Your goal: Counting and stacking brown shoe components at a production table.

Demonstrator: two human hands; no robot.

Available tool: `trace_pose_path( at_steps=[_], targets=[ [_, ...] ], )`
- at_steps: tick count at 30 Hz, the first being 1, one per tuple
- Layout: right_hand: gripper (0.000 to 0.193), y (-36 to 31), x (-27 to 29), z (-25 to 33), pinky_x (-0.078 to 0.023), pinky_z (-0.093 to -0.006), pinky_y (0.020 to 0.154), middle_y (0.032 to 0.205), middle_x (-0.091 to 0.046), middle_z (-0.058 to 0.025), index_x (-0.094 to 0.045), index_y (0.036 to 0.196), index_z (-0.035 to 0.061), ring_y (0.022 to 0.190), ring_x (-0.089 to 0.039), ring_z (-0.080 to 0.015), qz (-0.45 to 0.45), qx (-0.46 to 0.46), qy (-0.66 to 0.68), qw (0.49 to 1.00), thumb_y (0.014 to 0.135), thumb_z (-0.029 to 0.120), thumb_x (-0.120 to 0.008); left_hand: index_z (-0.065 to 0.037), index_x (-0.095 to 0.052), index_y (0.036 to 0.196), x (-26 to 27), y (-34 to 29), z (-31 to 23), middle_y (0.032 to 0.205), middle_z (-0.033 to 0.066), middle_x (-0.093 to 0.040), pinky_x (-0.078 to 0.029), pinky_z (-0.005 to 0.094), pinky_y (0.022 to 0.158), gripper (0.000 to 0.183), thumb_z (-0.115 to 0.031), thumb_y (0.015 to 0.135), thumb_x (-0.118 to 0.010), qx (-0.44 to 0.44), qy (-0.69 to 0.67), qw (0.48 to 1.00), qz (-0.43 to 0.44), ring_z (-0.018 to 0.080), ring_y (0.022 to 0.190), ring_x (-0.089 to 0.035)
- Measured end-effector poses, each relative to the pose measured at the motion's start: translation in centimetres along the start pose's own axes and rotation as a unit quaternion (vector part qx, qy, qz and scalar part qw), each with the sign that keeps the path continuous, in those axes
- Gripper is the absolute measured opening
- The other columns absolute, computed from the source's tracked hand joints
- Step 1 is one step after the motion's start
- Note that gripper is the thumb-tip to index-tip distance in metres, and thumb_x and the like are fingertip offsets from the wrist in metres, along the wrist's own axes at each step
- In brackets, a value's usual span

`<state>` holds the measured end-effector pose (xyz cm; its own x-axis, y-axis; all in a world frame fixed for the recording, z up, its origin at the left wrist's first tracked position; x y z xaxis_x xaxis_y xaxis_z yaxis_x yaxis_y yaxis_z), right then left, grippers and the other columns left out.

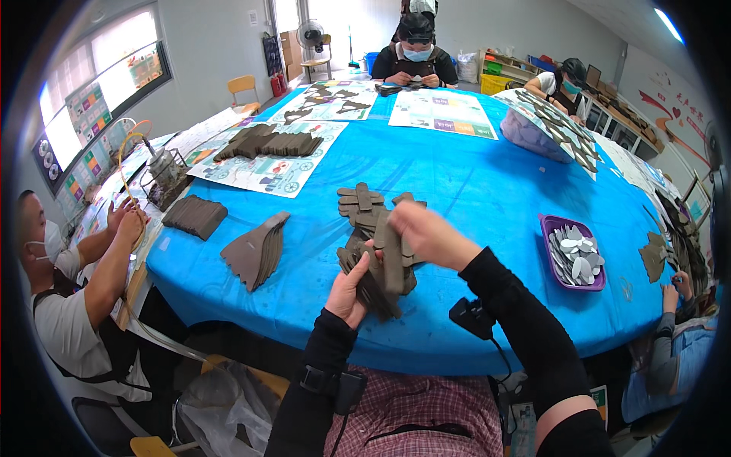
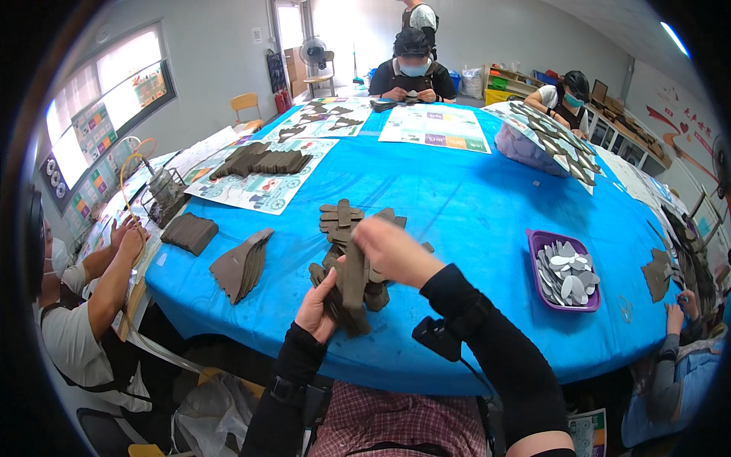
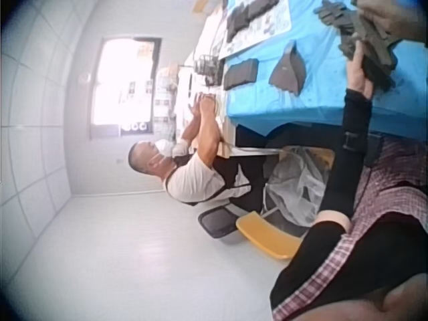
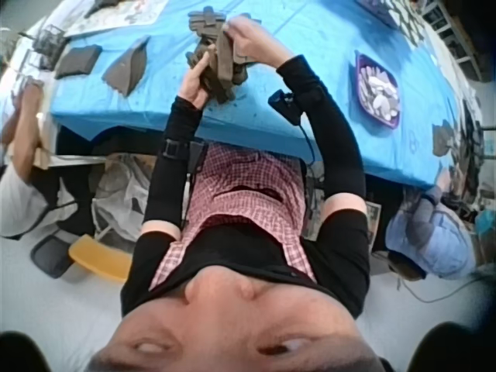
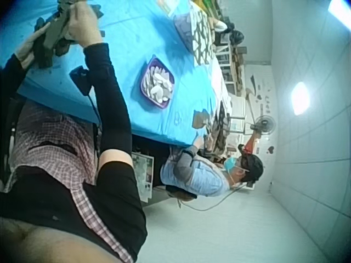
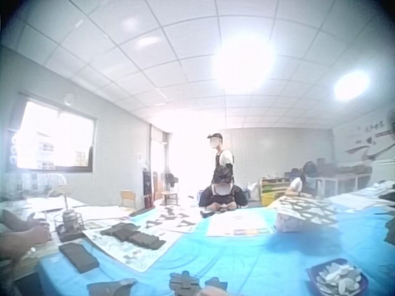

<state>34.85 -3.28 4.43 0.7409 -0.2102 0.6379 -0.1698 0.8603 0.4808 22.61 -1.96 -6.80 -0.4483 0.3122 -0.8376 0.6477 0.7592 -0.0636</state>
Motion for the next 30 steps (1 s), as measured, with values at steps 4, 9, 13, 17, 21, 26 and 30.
trace_pose_path(
  at_steps=[4,9,13,17,21,26,30],
  targets=[
    [0.017,-1.0,-2.8,1.4,-0.045,-0.0392,0.076,0.091,-0.054,-0.0141,-0.056,0.092,0.0007,0.087,-0.055,-0.0331,0.036,0.03,-0.09,0.995,0.087,0.017,-0.054,-0.007,-0.045,0.125,-0.9,-0.3,0.0,0.105,0.0067,-0.058,-0.05,0.0337,0.085,0.04,-0.024,0.091,-0.057,0.017,0.094,0.995,0.035,0.0171,0.096,-0.059],
    [0.043,-1.6,-0.2,-2.9,-0.047,-0.0397,0.072,0.096,-0.055,-0.0162,-0.056,0.094,0.0003,0.085,-0.058,-0.0294,-0.054,-0.108,-0.282,0.952,0.08,0.04,-0.063,-0.007,-0.038,0.132,-1.4,-0.4,0.3,0.109,0.0042,-0.055,-0.049,0.0318,0.084,0.053,-0.012,0.086,-0.062,0.002,0.094,0.995,0.04,0.0147,0.097,-0.056],
    [0.052,-2.8,-1.0,-5.0,-0.047,-0.0421,0.069,0.089,-0.058,-0.0162,-0.059,0.084,-0.0019,0.083,-0.058,-0.0304,0.009,-0.177,-0.428,0.886,0.073,0.049,-0.064,-0.007,-0.038,0.132,-1.1,-0.2,0.4,0.112,0.0066,-0.055,-0.049,0.032,0.087,0.05,-0.013,0.087,-0.06,-0.014,0.104,0.994,0.029,0.0161,0.099,-0.056],
    [0.045,-3.1,0.1,-6.5,-0.048,-0.0425,0.067,0.082,-0.058,-0.0165,-0.06,0.081,-0.001,0.079,-0.058,-0.0321,-0.014,-0.196,-0.389,0.9,0.072,0.042,-0.066,-0.006,-0.038,0.131,-1.4,0.1,0.4,0.111,0.0086,-0.055,-0.049,0.0324,0.088,0.048,-0.018,0.089,-0.056,0.002,0.059,0.998,0.035,0.0188,0.1,-0.057],
    [0.035,-4.1,1.3,-7.3,-0.048,-0.0418,0.067,0.077,-0.06,-0.0187,-0.061,0.081,-0.0016,0.075,-0.059,-0.0355,-0.088,-0.196,-0.235,0.948,0.073,0.032,-0.065,-0.005,-0.036,0.131,-0.7,-0.1,-0.3,0.096,0.0065,-0.056,-0.051,0.035,0.082,0.05,-0.013,0.087,-0.057,-0.029,0.032,0.999,0.023,0.0189,0.089,-0.058],
    [0.031,-5.3,2.5,-9.3,-0.045,-0.0311,0.062,0.076,-0.065,-0.0087,-0.064,0.093,-0.0021,0.068,-0.059,-0.0165,-0.169,-0.221,0.108,0.954,0.082,0.027,-0.064,-0.007,-0.034,0.132,-0.3,0.0,-0.7,0.094,0.0032,-0.055,-0.049,0.0362,0.086,0.05,-0.01,0.088,-0.057,-0.061,0.057,0.997,0.001,0.0162,0.088,-0.057],
    [0.025,-5.0,2.5,-8.1,-0.043,-0.0278,0.061,0.079,-0.061,-0.0051,-0.064,0.094,-0.0016,0.07,-0.054,-0.0114,-0.197,-0.201,0.152,0.948,0.087,0.022,-0.06,-0.008,-0.034,0.133,-0.3,0.2,-0.6,0.093,0.0025,-0.055,-0.049,0.038,0.087,0.051,-0.009,0.088,-0.058,-0.072,0.012,0.997,-0.011,0.0159,0.089,-0.057]
  ],
)
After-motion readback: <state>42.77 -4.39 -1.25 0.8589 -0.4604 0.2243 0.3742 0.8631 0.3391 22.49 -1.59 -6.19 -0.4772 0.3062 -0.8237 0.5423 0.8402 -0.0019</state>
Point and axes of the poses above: each hand's wrist, its own y-axis towards the middle knuckle, its own x-axis out of the back of the hand, z = x × y, the point moved 7 cm from there along y, towards the middle knuckle
